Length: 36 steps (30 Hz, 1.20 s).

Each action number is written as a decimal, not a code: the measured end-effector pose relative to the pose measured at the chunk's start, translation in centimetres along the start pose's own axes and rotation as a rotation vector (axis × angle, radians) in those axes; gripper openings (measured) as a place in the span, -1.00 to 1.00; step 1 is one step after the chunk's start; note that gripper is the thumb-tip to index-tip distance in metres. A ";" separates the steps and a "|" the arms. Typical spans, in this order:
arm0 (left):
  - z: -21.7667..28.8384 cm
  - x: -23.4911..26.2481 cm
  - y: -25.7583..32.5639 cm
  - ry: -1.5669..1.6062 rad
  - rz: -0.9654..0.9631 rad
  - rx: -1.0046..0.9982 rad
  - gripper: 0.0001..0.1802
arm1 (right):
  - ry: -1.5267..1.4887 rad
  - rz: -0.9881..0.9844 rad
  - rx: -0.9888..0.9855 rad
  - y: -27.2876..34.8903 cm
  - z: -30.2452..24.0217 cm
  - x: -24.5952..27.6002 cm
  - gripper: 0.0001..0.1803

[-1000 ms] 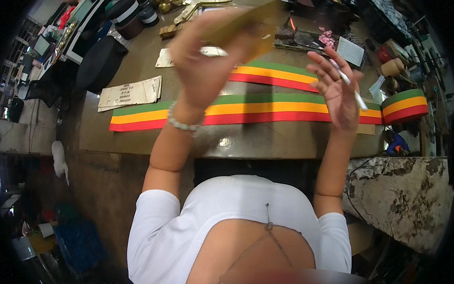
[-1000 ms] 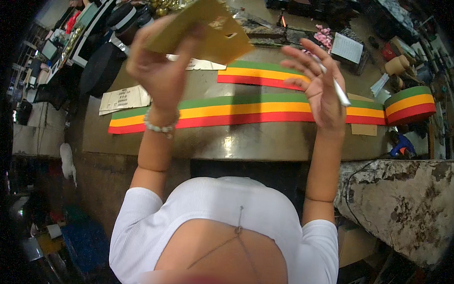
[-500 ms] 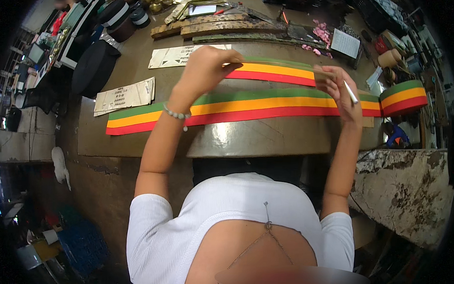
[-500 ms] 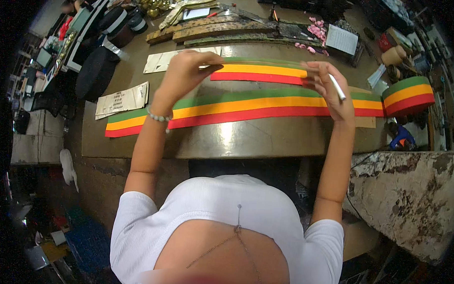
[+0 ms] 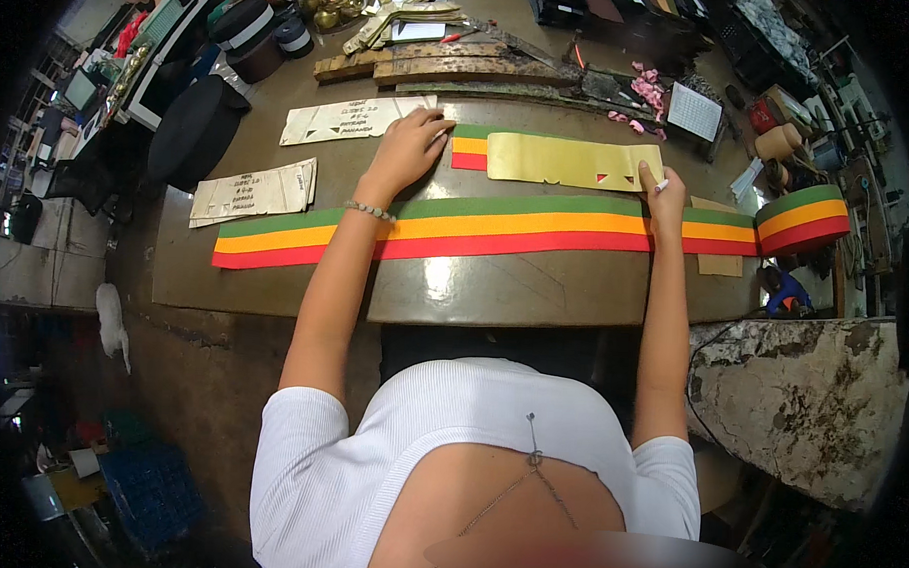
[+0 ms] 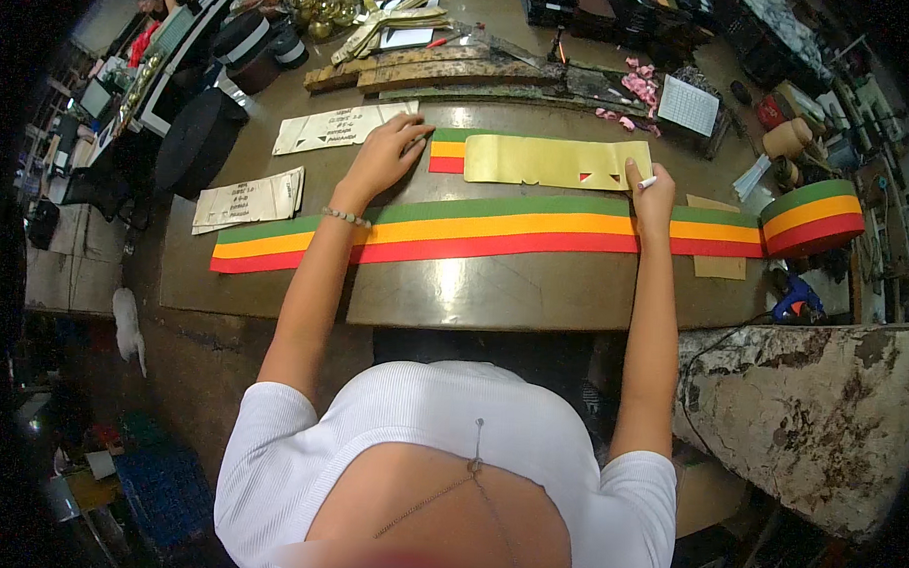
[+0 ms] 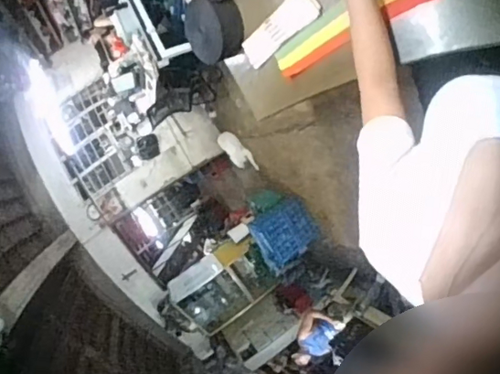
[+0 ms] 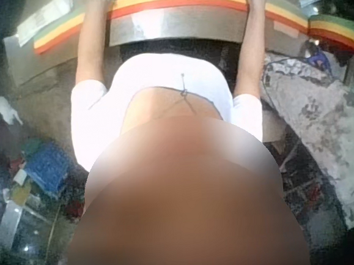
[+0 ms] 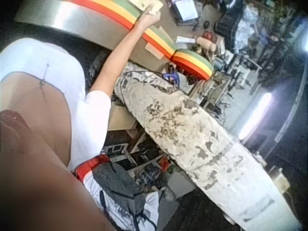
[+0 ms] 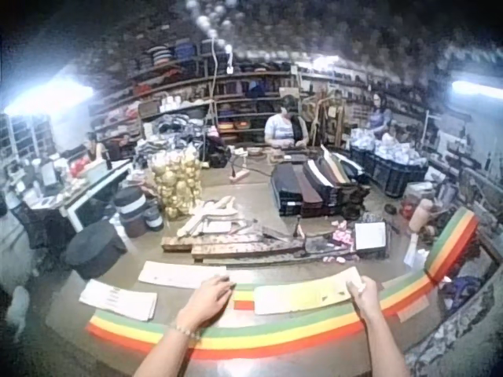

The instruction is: The person places a black cylindrical object on the table, then repeatedly cuts long black fabric strips using a manual guillotine-style cutter. They stack the cut pieces and later unroll a long multicolored striped fabric strip, placing paper templates on it.

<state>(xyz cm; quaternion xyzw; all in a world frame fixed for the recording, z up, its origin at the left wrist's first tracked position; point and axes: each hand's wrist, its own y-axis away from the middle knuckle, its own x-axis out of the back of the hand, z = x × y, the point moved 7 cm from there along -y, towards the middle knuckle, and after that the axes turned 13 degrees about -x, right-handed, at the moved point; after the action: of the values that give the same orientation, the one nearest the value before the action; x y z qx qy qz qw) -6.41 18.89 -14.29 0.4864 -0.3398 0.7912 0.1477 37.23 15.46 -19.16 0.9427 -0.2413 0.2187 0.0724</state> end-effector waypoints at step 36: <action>1.2 -1.7 2.2 0.209 0.307 0.282 -0.66 | 0.396 -0.699 0.335 1.5 -6.0 -3.0 -0.19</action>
<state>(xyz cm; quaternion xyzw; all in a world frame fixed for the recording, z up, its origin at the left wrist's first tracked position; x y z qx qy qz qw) -6.08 16.63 -16.31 0.3602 -0.2789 0.8902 -0.0095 31.88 16.82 -15.11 0.9063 0.1497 0.3939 0.0328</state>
